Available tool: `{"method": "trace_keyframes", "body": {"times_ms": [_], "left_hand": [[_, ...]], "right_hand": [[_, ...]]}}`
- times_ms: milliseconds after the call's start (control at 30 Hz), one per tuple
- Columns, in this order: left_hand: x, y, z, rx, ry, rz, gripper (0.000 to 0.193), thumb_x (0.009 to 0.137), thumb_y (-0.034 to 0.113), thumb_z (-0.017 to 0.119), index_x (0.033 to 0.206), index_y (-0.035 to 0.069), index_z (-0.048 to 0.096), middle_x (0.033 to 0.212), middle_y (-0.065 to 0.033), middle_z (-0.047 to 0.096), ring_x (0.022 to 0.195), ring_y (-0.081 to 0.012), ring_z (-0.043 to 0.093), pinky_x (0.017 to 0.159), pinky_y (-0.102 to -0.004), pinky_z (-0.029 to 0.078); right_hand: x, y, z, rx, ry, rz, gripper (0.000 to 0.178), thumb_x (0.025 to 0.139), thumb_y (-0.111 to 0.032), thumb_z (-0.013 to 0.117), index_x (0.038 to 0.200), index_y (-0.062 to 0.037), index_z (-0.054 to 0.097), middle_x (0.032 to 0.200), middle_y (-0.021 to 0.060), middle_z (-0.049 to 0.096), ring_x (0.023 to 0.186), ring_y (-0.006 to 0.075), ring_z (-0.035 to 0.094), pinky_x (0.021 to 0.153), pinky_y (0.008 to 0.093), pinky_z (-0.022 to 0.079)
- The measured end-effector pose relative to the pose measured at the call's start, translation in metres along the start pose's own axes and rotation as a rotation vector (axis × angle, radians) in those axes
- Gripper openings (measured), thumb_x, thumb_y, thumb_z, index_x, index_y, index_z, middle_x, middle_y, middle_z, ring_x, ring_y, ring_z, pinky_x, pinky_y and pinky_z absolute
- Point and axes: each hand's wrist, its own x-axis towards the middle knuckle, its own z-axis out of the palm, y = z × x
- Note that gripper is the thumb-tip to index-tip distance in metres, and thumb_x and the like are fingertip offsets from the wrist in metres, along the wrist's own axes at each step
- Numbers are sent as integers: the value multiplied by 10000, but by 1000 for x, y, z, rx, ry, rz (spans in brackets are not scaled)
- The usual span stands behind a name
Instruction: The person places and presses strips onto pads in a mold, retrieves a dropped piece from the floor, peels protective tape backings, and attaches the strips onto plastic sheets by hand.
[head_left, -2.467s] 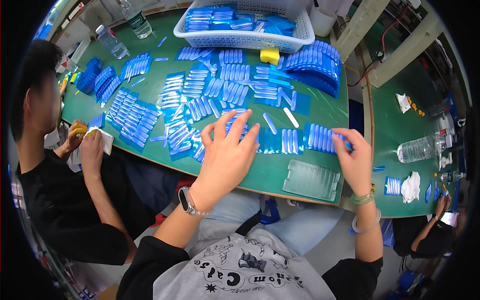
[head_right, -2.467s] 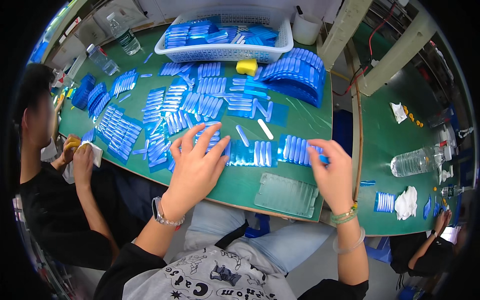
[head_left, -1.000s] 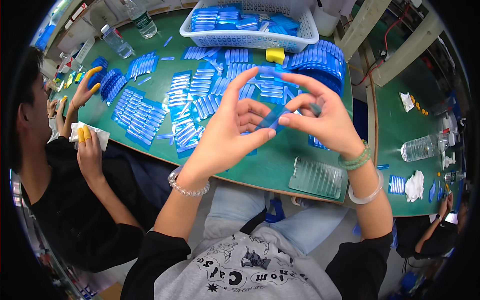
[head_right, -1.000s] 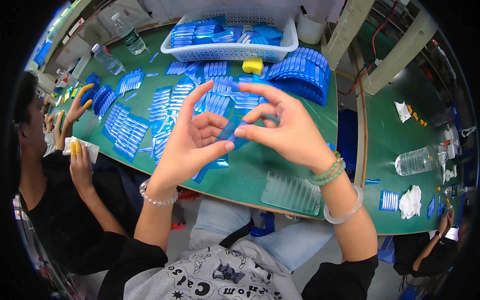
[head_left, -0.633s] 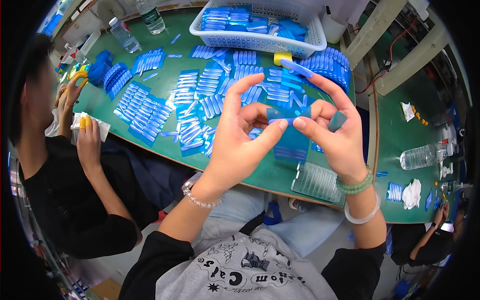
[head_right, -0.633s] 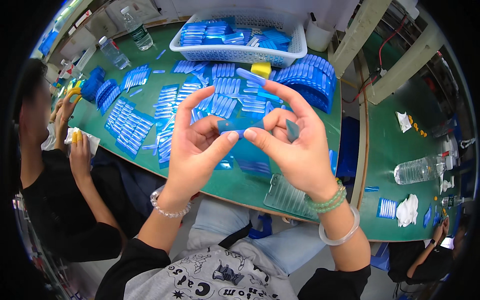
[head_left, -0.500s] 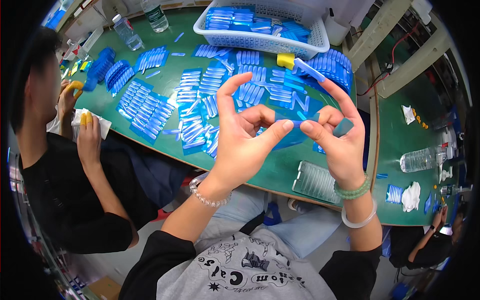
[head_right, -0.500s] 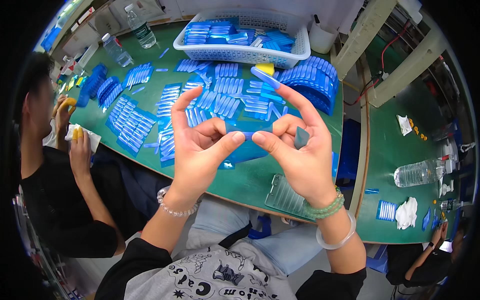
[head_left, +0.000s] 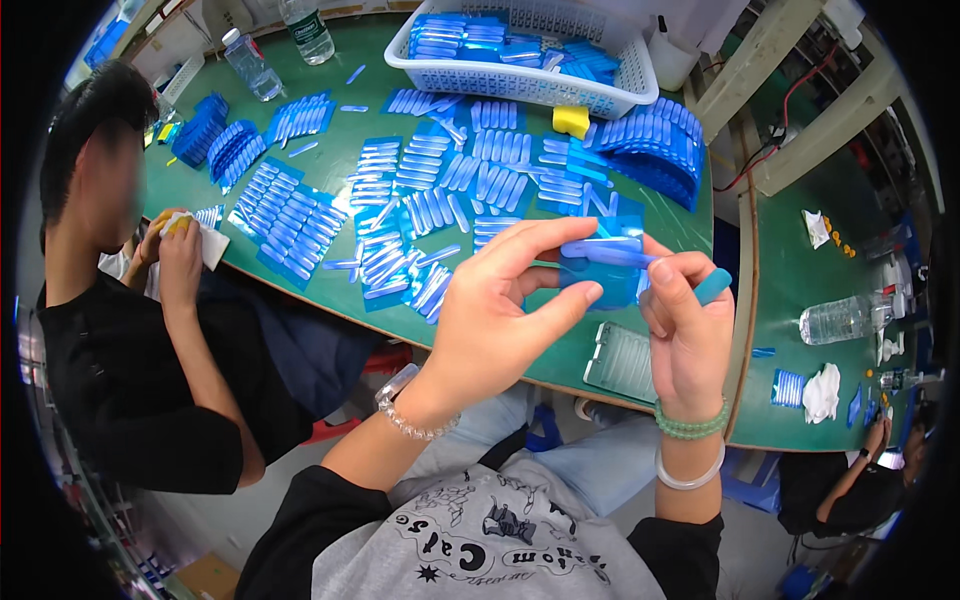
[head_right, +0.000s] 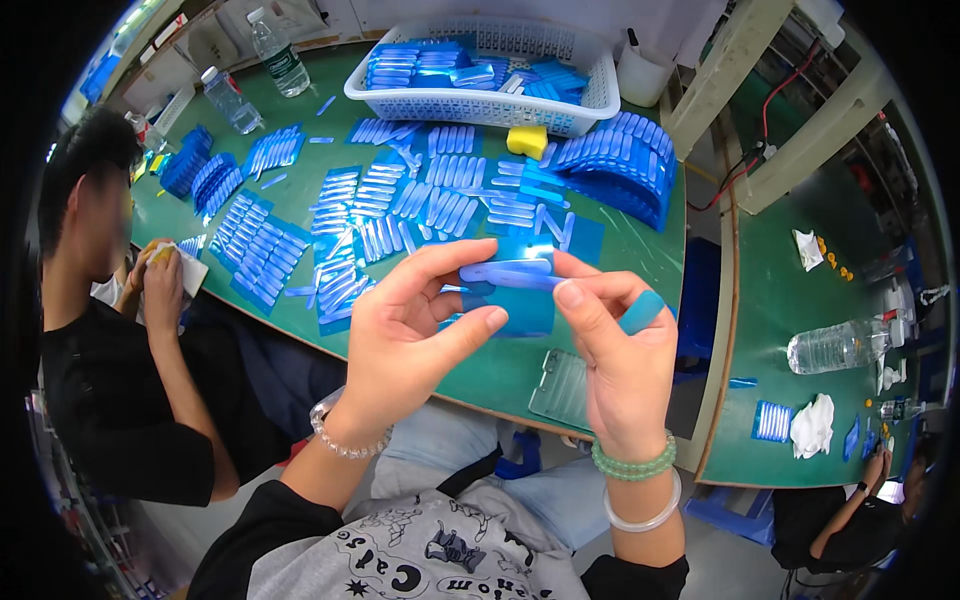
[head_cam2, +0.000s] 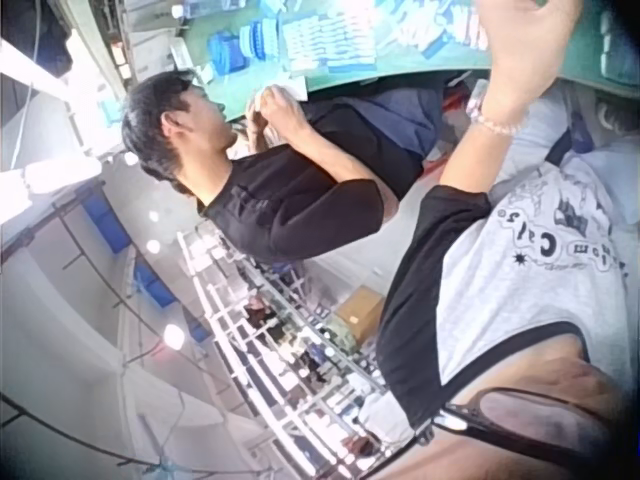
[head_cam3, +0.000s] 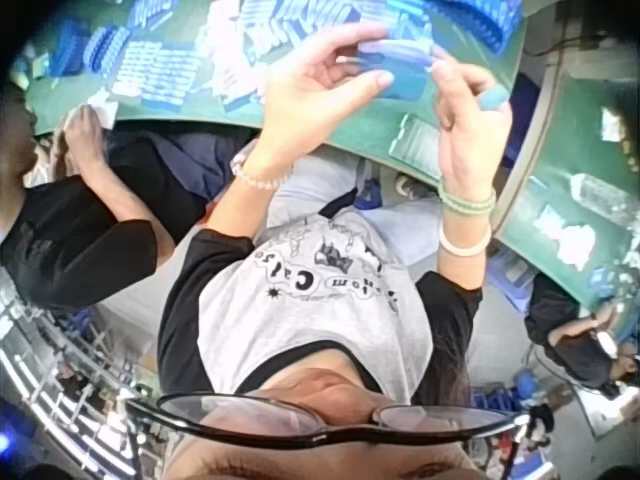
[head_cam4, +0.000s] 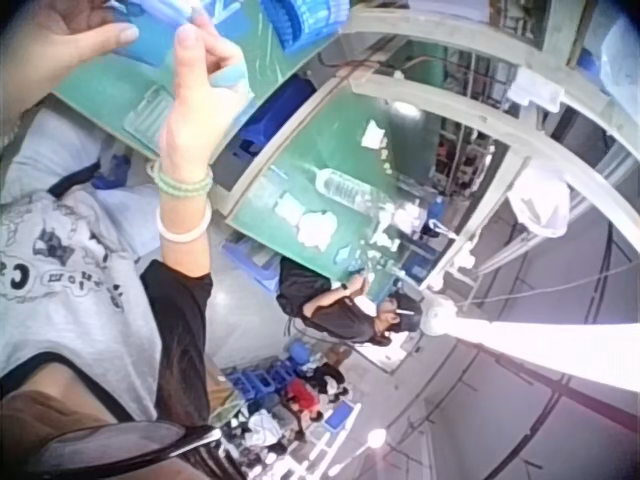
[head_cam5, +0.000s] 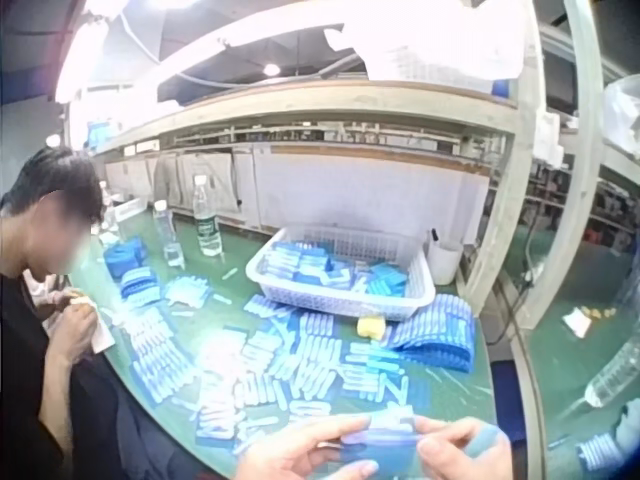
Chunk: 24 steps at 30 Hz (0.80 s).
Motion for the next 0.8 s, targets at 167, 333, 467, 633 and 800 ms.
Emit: {"method": "trace_keyframes", "body": {"times_ms": [167,333,467,633,800], "left_hand": [[-2,-1,2,45,-34,57,482,801,-118,681,1259,-67,542,1216,-133,554,1086,-190,581,894,-304,531],[-4,2,5,55,-45,48,488,801,-122,679,1265,-67,541,1223,-136,552,1087,-194,583,895,-310,534],[-5,2,6,42,-53,32,483,802,-119,680,1263,-69,544,1230,-139,550,1081,-196,588,896,-311,535],[-6,1,7,16,-40,5,460,816,-105,679,1258,-70,554,1192,-126,573,1043,-178,591,886,-299,524],[-6,-2,6,43,-15,2,393,833,-93,674,1215,-68,585,1126,-105,603,959,-132,579,833,-261,505]], "right_hand": [[-4,2,-4,21,-46,108,131,832,-78,743,884,8,659,689,-43,555,544,-4,354,483,189,222],[-5,-2,-4,-21,-38,90,125,821,-69,756,860,2,661,773,-5,616,638,20,474,548,183,325],[-6,0,-6,-82,-17,66,131,810,-64,769,849,5,665,878,44,661,768,69,569,684,206,432],[-7,-2,-6,-82,-17,60,133,809,-65,772,851,6,668,881,49,661,760,75,570,707,213,444],[-8,0,-10,-98,-24,63,125,814,-52,764,879,11,678,907,53,672,767,75,575,711,208,447]]}}
